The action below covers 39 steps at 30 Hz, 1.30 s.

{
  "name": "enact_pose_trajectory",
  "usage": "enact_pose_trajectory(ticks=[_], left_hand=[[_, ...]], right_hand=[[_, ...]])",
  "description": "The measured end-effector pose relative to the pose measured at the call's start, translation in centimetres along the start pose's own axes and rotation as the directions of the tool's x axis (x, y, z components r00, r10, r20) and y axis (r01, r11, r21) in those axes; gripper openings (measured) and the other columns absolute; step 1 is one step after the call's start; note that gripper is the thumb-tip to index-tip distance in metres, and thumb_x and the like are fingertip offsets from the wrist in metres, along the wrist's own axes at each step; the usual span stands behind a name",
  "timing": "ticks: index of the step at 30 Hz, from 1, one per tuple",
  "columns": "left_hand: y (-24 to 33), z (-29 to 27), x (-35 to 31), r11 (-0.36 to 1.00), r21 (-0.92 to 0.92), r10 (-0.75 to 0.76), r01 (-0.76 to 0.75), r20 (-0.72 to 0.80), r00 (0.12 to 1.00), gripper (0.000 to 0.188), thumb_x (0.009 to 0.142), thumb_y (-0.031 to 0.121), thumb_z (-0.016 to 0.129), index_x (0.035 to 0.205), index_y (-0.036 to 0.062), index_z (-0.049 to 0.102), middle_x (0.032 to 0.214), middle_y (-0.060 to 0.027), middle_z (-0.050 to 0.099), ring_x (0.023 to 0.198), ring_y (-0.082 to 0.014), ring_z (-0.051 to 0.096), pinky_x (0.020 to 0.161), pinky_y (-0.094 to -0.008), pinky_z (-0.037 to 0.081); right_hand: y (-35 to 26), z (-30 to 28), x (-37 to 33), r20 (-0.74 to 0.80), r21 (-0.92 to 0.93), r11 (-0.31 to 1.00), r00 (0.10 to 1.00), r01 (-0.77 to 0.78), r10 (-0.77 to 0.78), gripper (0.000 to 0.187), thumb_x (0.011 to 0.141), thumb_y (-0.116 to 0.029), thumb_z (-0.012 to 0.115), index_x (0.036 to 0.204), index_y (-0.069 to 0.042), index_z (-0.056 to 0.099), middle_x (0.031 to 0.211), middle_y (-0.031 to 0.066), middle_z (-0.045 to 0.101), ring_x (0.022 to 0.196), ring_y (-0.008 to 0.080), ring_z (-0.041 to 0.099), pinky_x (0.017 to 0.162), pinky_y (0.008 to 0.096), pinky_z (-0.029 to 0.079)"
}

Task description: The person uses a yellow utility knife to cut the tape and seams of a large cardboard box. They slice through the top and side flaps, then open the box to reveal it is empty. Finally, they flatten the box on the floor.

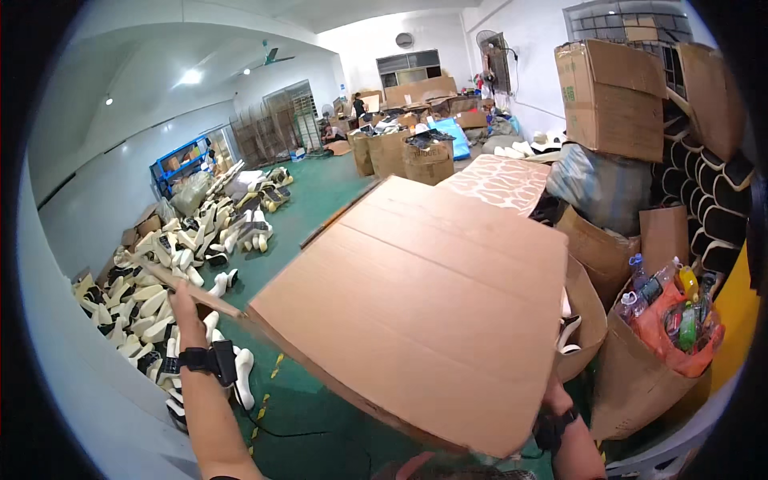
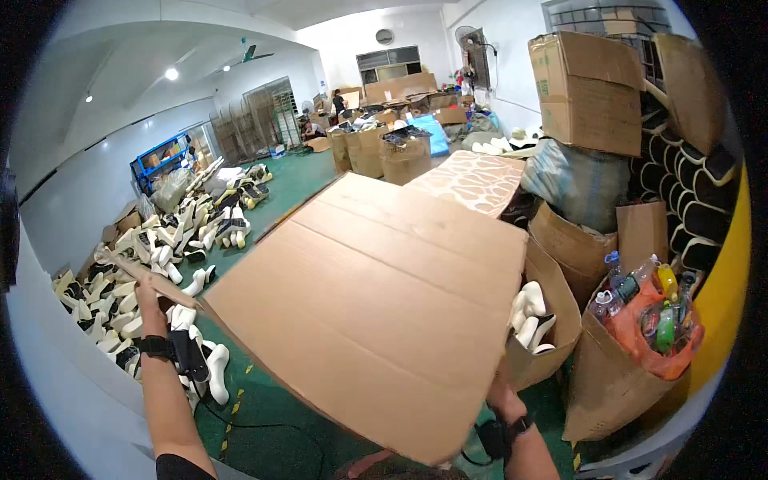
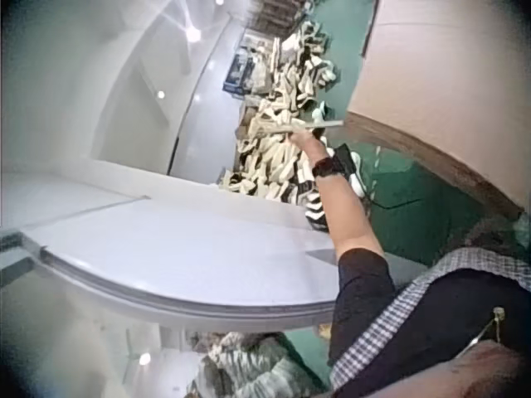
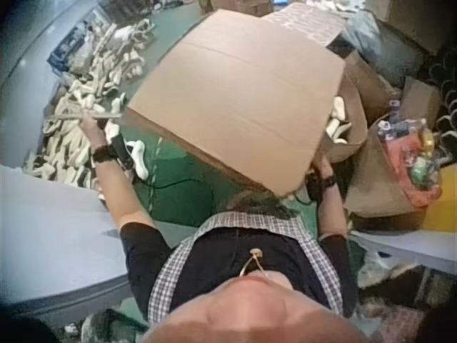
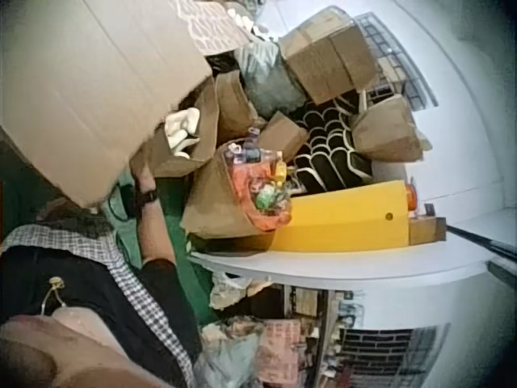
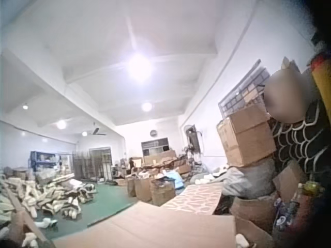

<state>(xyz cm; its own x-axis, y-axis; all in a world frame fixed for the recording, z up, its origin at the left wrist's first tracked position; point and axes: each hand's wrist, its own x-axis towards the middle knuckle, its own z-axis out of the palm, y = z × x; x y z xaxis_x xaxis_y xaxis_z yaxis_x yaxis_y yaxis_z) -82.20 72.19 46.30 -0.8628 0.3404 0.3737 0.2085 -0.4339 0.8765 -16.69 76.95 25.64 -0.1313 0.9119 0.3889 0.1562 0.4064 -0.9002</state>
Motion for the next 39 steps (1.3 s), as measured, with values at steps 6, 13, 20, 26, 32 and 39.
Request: enact_pose_trajectory(ticks=[6,13,20,26,32,39], left_hand=[[-2.0,-4.9,7.4,0.99,0.04,-0.104,0.134,-0.427,0.898,0.046,0.081,0.029,0.063,0.111,-0.0059,0.059,0.106,-0.0178,0.061,0.09,-0.0289,0.063,0.069,-0.0429,0.054],[-5.1,-9.3,15.0,0.901,0.019,-0.282,0.433,-0.732,0.62,0.081,0.081,0.028,0.061,0.136,-0.0125,0.017,0.129,-0.0294,0.04,0.111,-0.038,0.05,0.084,-0.0451,0.051],[-5.3,-16.7,15.1,0.909,-0.02,-0.257,0.417,-0.814,0.521,0.08,0.081,0.035,0.064,0.135,-0.0075,0.022,0.133,-0.0282,0.037,0.114,-0.0409,0.049,0.086,-0.0523,0.052],[-2.1,-23.0,12.8,0.916,0.043,-0.24,0.4,-0.739,0.629,0.093,0.078,0.053,0.064,0.144,0.0008,0.024,0.144,-0.0201,0.032,0.119,-0.0461,0.043,0.094,-0.0568,0.039],[-4.6,-15.5,8.2,0.888,0.438,0.258,0.143,-0.73,0.633,0.08,0.085,0.035,0.063,0.144,0.0014,0.02,0.146,-0.0196,0.026,0.13,-0.0331,0.035,0.102,-0.0471,0.035],[-5.0,-5.7,4.0,0.644,0.711,0.49,-0.281,-0.102,0.866,0.059,0.085,0.016,0.066,0.136,0.0045,0.039,0.137,-0.013,0.042,0.125,-0.0235,0.041,0.103,-0.0364,0.033]], right_hand=[[-9.0,14.7,15.0,0.196,0.445,0.893,0.98,-0.07,-0.02,0.026,0.094,-0.025,0.057,0.105,-0.001,0.056,0.094,0.0069,0.057,0.1,0.0172,0.057,0.082,0.031,0.046],[-11.2,26.9,21.4,0.301,0.468,0.882,0.948,-0.058,-0.098,0.01,0.09,-0.011,0.06,0.089,-0.003,0.055,0.098,0.0092,0.062,0.08,0.0139,0.063,0.075,0.0282,0.054],[-5.7,31.9,24.3,0.509,0.258,0.888,0.835,-0.38,0.209,0.023,0.083,-0.013,0.069,0.098,-0.003,0.054,0.069,0.0023,0.057,0.056,0.0085,0.055,0.048,0.0228,0.045],[-1.9,36.5,29.6,0.613,0.236,0.886,0.769,-0.398,0.182,0.027,0.083,-0.018,0.07,0.098,-0.003,0.053,0.065,-0.0017,0.051,0.049,0.0064,0.048,0.044,0.0226,0.04],[0.3,37.9,32.1,0.674,0.295,0.804,0.709,-0.517,0.208,0.029,0.093,-0.03,0.053,0.104,-0.003,0.051,0.067,0.0012,0.051,0.051,0.0118,0.051,0.049,0.0261,0.044],[1.4,38.3,30.4,0.673,0.394,0.706,0.708,-0.588,0.214,0.026,0.096,-0.022,0.051,0.114,-0.005,0.048,0.075,0.0075,0.059,0.062,0.0173,0.061,0.058,0.0313,0.05]])
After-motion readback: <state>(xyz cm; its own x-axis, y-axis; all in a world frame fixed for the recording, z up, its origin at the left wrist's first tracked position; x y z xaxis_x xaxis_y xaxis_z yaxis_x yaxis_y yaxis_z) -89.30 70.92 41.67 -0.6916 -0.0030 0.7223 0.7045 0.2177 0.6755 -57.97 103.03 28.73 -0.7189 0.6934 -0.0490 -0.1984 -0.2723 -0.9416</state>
